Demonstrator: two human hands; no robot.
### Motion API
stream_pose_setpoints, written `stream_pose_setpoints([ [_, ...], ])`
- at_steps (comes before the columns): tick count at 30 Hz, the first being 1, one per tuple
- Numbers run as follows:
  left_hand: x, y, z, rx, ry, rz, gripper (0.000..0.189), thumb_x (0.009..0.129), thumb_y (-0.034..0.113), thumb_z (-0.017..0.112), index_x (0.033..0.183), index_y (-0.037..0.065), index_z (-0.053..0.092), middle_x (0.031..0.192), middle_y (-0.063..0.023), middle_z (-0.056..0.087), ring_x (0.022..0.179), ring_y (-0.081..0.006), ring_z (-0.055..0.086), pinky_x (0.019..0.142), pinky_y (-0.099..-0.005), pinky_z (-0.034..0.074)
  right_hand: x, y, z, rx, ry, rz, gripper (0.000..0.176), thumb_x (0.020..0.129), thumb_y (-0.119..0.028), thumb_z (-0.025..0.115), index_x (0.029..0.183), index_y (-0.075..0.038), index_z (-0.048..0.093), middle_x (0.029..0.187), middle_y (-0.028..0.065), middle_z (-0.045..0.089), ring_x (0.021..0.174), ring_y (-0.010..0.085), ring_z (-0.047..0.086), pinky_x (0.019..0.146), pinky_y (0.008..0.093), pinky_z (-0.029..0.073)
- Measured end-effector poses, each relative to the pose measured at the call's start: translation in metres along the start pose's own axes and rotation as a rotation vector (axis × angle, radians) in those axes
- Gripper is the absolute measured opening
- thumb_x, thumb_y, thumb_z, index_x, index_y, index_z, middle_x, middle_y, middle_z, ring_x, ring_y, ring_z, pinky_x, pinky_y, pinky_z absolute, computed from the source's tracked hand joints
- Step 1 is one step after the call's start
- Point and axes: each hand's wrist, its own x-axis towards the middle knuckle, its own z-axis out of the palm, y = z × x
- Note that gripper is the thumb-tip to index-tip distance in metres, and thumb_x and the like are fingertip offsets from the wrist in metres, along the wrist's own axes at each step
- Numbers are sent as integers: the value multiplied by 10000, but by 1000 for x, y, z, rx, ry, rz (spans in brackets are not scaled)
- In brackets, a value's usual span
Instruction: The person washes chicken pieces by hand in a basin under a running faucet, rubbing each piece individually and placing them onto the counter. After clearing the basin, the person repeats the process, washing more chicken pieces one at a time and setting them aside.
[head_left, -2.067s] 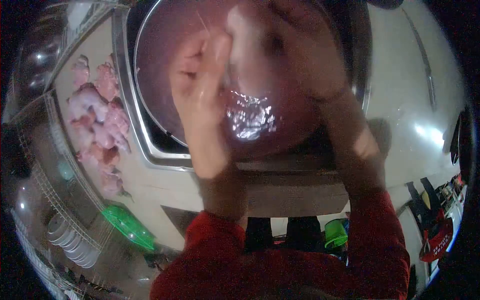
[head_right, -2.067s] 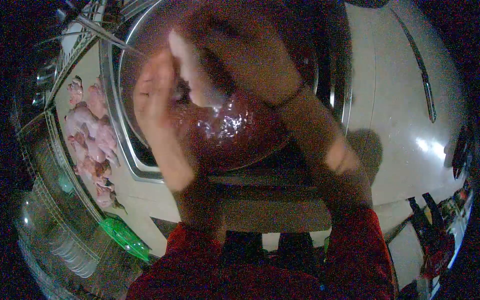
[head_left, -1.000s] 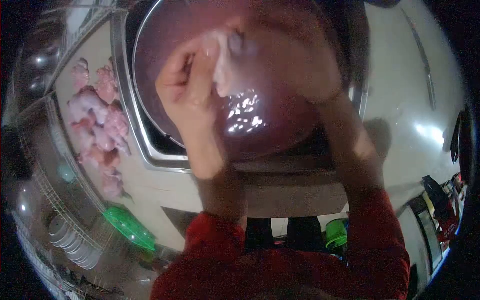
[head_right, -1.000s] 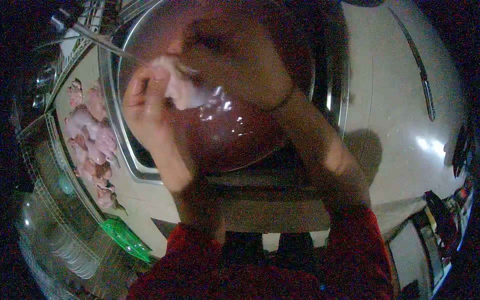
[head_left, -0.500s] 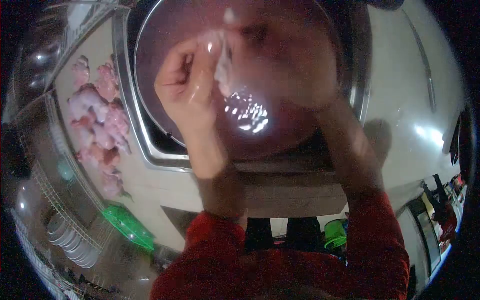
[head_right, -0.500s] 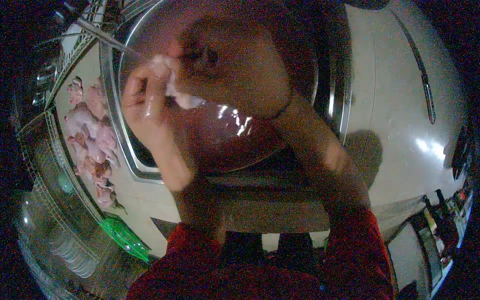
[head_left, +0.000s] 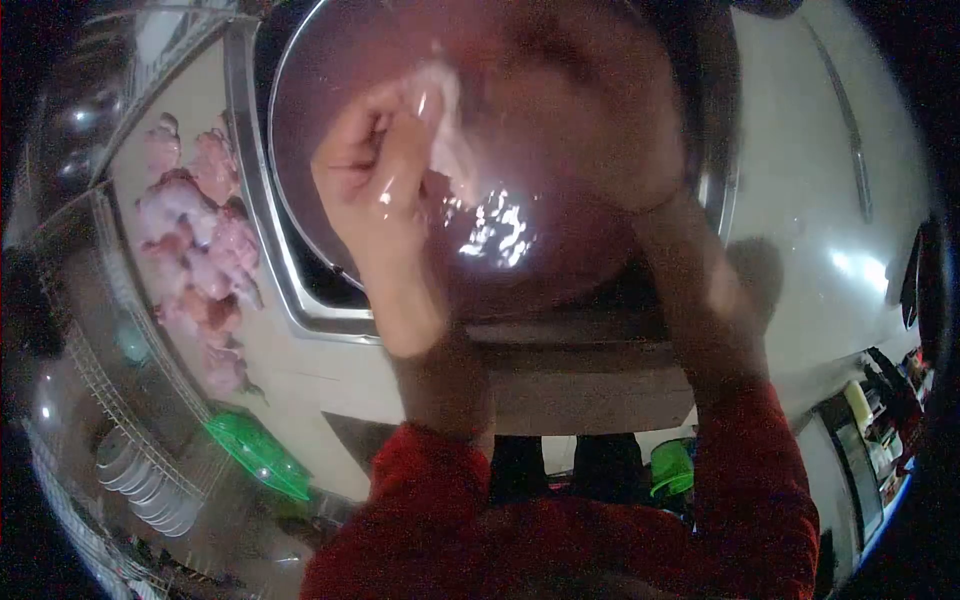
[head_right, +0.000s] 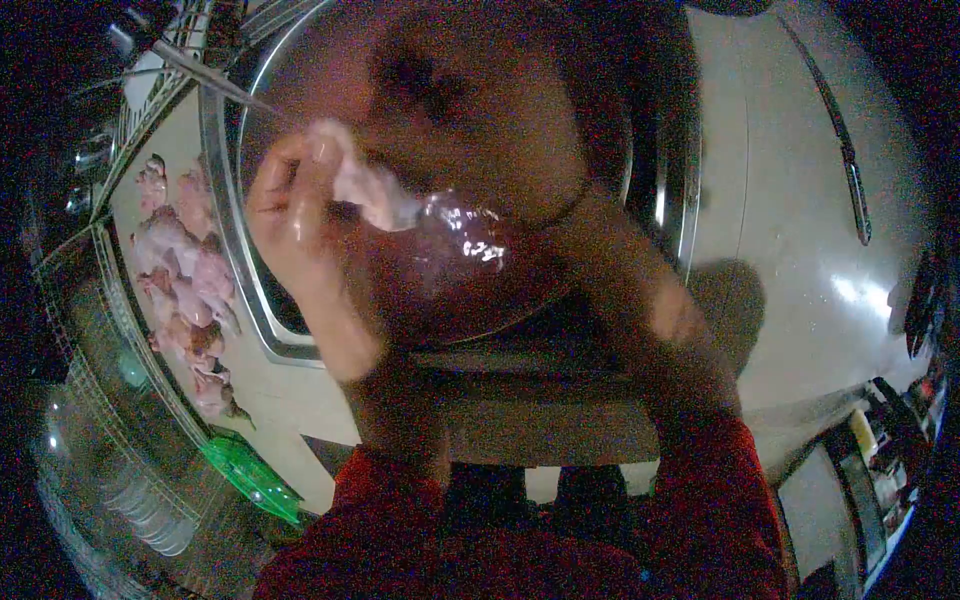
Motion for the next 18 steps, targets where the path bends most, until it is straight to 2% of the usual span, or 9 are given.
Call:
stream_pose_setpoints([
  [2,3,-6,-7,109,13,77,175,878,44,666,1021,-57,672,857,-91,695,677,-107,620,599,-211,462,-1,-1,9,224,118,89,113,808,-67,671,884,-8,611,803,75,600,685,126,565,604,260,453],
  [3,5,-8,-9,110,13,77,175,878,44,666,1021,-57,672,857,-91,695,677,-107,620,599,-211,462,-1,10,9,224,118,88,113,808,-67,671,884,-8,611,803,75,600,685,126,565,604,260,453],
  [5,7,-12,-13,1,-28,131,188,894,71,641,1031,-58,641,894,-112,688,664,-132,628,552,-218,463,1,41,7,231,0,-59,83,872,-85,627,891,-18,583,818,59,603,693,112,560,609,240,444],
  [9,6,-8,-9,-153,-91,61,183,906,94,617,1025,-45,608,911,-116,676,644,-140,620,523,-222,460,6,21,19,149,-81,-37,83,912,-97,597,897,-26,556,820,42,598,691,114,567,613,253,453],
  [11,6,-5,-6,-122,-76,105,162,908,90,599,1012,-34,592,877,-114,667,626,-140,609,522,-223,464,-4,31,49,795,122,-22,241,854,-289,686,945,-66,673,947,103,679,861,259,665,749,362,535],
  [15,9,-4,-1,-76,50,154,175,905,102,600,1014,-34,591,856,-114,657,602,-129,592,507,-226,457,-6,37,40,744,-24,43,229,921,-240,645,1013,-31,647,917,87,681,864,188,654,751,342,533],
  [17,11,-6,0,-79,80,191,172,899,103,605,997,-38,599,838,-110,653,606,-123,591,520,-212,452,2,35,26,218,-155,-199,220,948,-222,619,1007,-10,623,897,79,684,850,153,638,740,332,530],
  [18,9,-3,2,-79,80,191,172,899,103,605,997,-38,599,838,-110,653,606,-123,591,520,-212,452,1,33,27,218,-155,-199,220,948,-222,619,1007,-10,623,897,79,684,850,153,638,740,332,530],
])
